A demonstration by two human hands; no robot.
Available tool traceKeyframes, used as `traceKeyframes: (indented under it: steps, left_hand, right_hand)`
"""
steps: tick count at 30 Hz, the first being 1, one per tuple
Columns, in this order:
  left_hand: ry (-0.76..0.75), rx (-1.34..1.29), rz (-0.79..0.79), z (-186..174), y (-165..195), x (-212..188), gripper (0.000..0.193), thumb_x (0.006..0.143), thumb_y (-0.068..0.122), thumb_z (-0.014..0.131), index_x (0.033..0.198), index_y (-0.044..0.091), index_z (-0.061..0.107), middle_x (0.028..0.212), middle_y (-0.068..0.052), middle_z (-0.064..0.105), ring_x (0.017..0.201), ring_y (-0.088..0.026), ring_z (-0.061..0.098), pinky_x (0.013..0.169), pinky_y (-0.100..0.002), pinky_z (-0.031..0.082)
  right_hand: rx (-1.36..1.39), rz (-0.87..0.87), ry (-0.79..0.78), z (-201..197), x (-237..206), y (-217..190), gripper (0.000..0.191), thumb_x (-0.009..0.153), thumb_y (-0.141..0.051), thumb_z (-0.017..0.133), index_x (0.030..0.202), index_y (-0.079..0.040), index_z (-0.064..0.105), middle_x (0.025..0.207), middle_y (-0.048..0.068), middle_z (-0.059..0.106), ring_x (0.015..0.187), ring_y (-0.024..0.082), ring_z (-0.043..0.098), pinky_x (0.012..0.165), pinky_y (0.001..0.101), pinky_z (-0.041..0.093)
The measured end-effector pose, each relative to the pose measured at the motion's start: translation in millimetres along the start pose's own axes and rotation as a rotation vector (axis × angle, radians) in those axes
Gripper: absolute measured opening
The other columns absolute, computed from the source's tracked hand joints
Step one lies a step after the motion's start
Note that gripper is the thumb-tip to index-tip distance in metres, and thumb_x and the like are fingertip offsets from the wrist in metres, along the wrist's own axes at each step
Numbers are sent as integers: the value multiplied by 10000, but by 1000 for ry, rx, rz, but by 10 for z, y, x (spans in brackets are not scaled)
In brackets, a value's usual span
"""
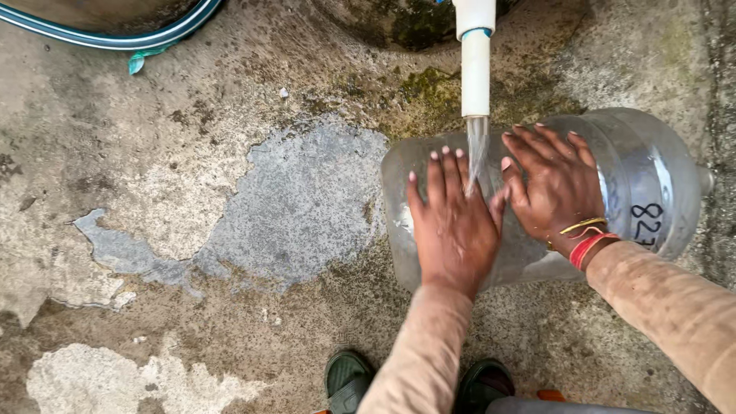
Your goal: The person carries a large empty water dispenser jug by its blue handle to an outdoor tap, removes the handle, and rinses the jug under running water. They roll the jug under the stream, rub its exterior with both hands, and rinse the neck and opening.
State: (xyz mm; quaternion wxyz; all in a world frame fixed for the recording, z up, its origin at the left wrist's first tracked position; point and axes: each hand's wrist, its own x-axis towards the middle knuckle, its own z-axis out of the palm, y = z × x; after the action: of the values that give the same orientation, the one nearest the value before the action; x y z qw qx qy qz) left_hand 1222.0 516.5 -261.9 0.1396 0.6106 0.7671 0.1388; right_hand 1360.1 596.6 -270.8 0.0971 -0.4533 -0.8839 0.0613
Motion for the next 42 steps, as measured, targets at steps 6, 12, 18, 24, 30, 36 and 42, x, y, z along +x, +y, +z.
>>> traceKeyframes:
  steps: [6,12,18,24,30,36,42]
  left_hand:
    - [120,-78,20,181,223,-640,626,1043,306,457,1604,31,415,1685,-155,368,1581,-313,322,1276,-515,201]
    - [-107,55,-111,66,-77,58,587,1031,360,351,1514,31,400,1584,-135,405,1509,-313,326,1234,-568,207]
    - [-635,12,-11,-203,-381,913,618,1086,454,166,1442,83,510,1536,-117,486,1442,-362,417,1172,-595,322]
    - [-133,78,20,-44,-195,399,701,1033,565,296,1414,26,532,1424,-154,580,1372,-302,489,1166,-557,316]
    - [120,-100,-25,33,-99,-64,588,1039,485,466,1395,31,581,1454,-147,595,1427,-312,478,1215,-548,299]
    - [284,-160,-352,-8,-208,-373,625,974,490,591,1452,95,516,1486,-278,519,1347,-440,489,1101,-525,368]
    - [181,-695,-708,-88,-292,-476,1038,810,615,722,1483,-89,364,1375,-302,560,1278,-418,584,1094,-463,456]
  right_hand:
    - [4,-13,27,-15,-48,-19,392,1060,-254,525,1361,-67,692,1447,120,655,1396,303,559,1212,502,332]
    - [-12,-28,56,-86,-120,-114,415,1025,-219,531,1365,-31,677,1449,144,652,1398,329,551,1210,519,324]
    - [-32,-33,46,-96,-135,-137,398,1047,-222,533,1367,-36,678,1457,136,652,1430,318,550,1242,526,317]
    - [20,-9,23,-49,-183,-98,393,1051,-223,538,1369,-43,683,1460,128,655,1432,307,553,1240,513,329]
    - [-1,-17,58,-46,-205,-82,389,1039,-227,548,1355,-45,681,1448,119,654,1409,318,554,1220,517,327]
    - [17,-32,30,-130,-152,-149,396,1071,-238,524,1380,-38,670,1480,135,636,1425,327,546,1232,511,334]
    - [36,-10,-21,-258,-48,-291,414,1059,-260,502,1390,-60,650,1474,120,621,1423,307,514,1216,524,294]
